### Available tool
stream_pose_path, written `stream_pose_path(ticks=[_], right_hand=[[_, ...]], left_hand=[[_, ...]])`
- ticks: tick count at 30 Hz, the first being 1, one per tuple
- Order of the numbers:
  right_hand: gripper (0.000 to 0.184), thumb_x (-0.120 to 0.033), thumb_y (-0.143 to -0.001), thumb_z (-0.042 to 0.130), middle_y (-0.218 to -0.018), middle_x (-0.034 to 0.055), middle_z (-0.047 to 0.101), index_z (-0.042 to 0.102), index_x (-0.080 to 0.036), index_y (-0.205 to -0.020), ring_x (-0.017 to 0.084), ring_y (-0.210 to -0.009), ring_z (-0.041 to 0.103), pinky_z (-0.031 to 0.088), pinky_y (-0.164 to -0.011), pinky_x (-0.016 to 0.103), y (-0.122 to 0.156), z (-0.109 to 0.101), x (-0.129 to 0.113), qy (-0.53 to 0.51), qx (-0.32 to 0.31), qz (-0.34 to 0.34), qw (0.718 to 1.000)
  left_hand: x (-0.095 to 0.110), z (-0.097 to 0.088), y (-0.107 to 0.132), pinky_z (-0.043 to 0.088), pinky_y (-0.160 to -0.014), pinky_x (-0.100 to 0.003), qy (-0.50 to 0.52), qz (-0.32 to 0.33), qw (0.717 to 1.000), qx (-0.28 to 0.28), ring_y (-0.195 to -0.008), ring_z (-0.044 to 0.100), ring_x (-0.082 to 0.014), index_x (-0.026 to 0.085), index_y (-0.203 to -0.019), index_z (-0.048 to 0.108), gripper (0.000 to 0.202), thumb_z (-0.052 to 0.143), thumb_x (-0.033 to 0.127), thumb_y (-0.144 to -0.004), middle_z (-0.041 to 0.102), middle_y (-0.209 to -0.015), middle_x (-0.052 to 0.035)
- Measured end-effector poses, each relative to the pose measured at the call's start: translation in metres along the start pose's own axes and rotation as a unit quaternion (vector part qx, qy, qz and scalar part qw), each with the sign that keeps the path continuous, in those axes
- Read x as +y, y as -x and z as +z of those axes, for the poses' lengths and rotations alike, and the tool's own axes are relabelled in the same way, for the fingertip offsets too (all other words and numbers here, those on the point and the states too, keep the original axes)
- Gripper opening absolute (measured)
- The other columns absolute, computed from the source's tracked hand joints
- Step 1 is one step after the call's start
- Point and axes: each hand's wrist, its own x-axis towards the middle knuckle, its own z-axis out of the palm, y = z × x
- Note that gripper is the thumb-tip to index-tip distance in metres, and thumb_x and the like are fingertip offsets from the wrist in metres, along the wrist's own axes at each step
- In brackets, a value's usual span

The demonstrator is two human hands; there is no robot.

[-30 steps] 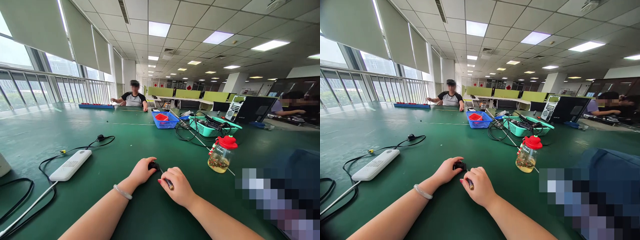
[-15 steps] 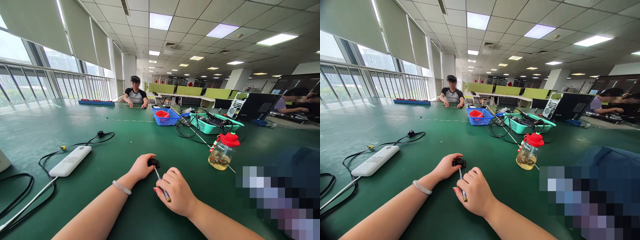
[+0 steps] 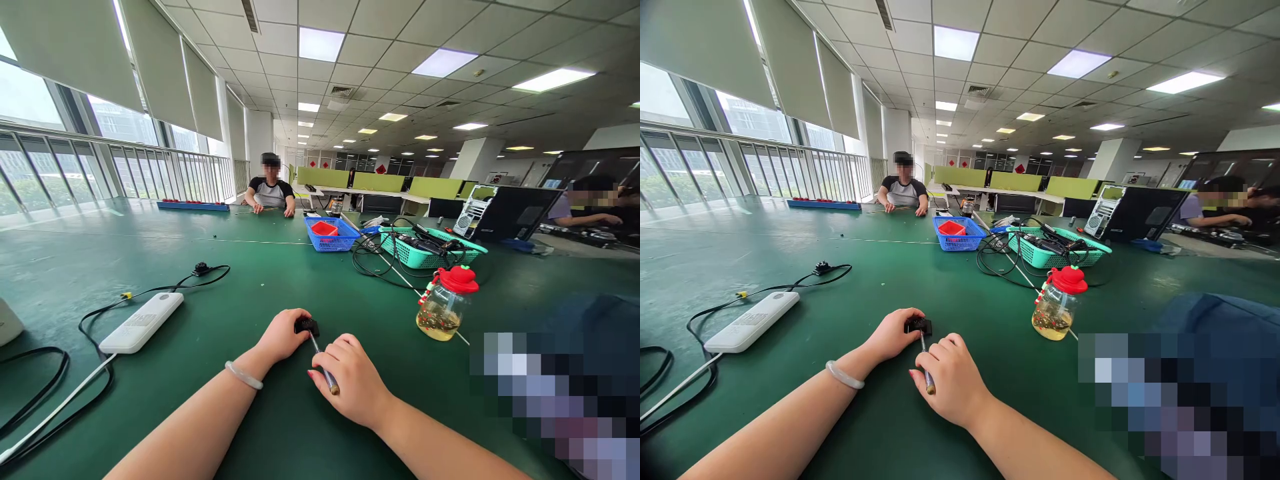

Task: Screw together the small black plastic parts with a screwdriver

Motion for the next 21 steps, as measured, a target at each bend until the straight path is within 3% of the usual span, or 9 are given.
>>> stream_pose_path(ticks=[7,21], right_hand=[[0.002,-0.022,-0.085,0.058,-0.070,-0.0014,0.063,0.058,-0.020,-0.085,0.015,-0.067,0.051,0.034,-0.083,0.034,0.0005,0.0036,0.0008,-0.010,-0.007,0.021,1.000],[0.010,-0.023,-0.086,0.057,-0.076,0.0013,0.063,0.057,-0.020,-0.096,0.017,-0.069,0.053,0.038,-0.083,0.037,0.0001,0.0015,-0.0011,-0.013,-0.009,0.026,1.000]], left_hand=[[-0.0010,-0.0005,0.0005,0.049,-0.087,-0.034,0.001,0.003,1.000,-0.004,-0.094,0.064,-0.0216,0.022,-0.100,0.067,0.032,0.064,0.016,-0.069,0.072,-0.099,-0.0030],[-0.0035,0.0005,0.0001,0.049,-0.093,-0.035,0.008,0.003,1.000,-0.007,-0.098,0.064,-0.0224,0.022,-0.103,0.066,0.035,0.065,0.015,-0.069,0.072,-0.102,-0.0037]])
